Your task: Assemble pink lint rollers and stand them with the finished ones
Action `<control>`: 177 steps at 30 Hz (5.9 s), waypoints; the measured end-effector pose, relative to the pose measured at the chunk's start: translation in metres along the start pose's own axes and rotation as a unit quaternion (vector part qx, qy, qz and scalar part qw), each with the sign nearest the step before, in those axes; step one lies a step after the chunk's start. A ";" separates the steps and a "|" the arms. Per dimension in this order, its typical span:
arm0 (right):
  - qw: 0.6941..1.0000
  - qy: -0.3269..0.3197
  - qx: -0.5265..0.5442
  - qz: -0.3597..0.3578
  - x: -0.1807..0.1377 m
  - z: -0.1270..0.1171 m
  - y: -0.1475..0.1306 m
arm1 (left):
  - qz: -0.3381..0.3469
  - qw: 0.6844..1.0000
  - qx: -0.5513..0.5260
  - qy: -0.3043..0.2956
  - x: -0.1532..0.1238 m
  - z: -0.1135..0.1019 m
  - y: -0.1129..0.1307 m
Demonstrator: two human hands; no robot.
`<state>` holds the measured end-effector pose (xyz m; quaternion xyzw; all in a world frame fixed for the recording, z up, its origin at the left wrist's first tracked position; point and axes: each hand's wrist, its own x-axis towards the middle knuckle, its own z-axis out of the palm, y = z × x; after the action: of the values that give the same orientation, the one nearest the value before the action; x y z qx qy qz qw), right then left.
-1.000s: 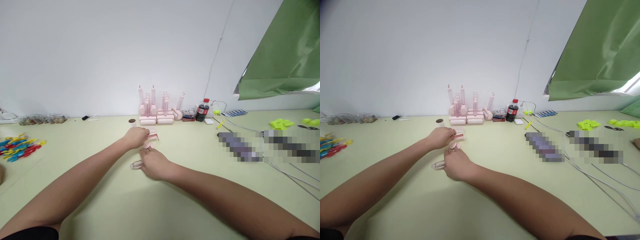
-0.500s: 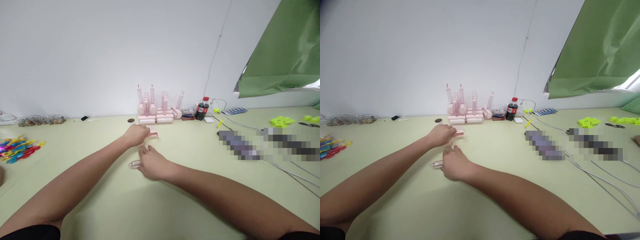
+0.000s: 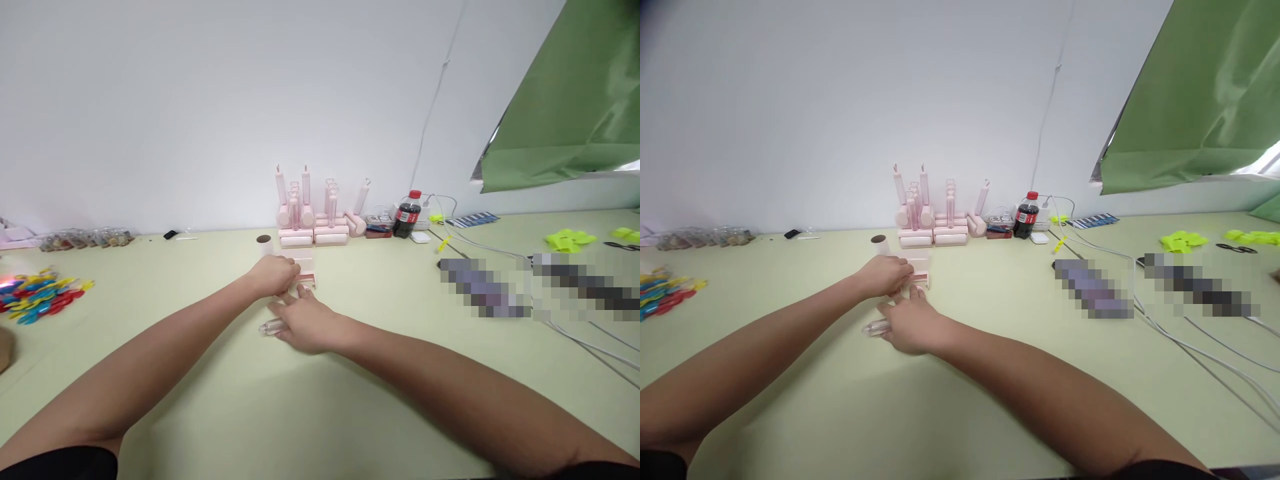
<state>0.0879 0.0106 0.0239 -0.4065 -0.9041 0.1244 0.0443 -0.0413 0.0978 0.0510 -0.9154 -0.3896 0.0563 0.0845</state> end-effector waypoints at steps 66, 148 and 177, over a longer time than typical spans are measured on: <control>0.981 0.111 0.109 0.111 -0.067 -0.004 0.033 | -0.054 0.897 -0.417 0.139 -0.068 -0.001 0.078; 0.969 0.153 0.107 0.163 0.013 -0.045 0.100 | -0.094 0.979 -0.144 0.107 -0.039 0.047 0.007; 0.932 0.312 -0.152 0.101 0.113 -0.132 0.088 | -0.066 0.960 -0.232 0.139 -0.042 0.054 0.017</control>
<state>0.0998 0.1762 0.1264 -0.5158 -0.8068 -0.1443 0.2492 -0.0677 0.0614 -0.0039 -0.8809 -0.4360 -0.1692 -0.0732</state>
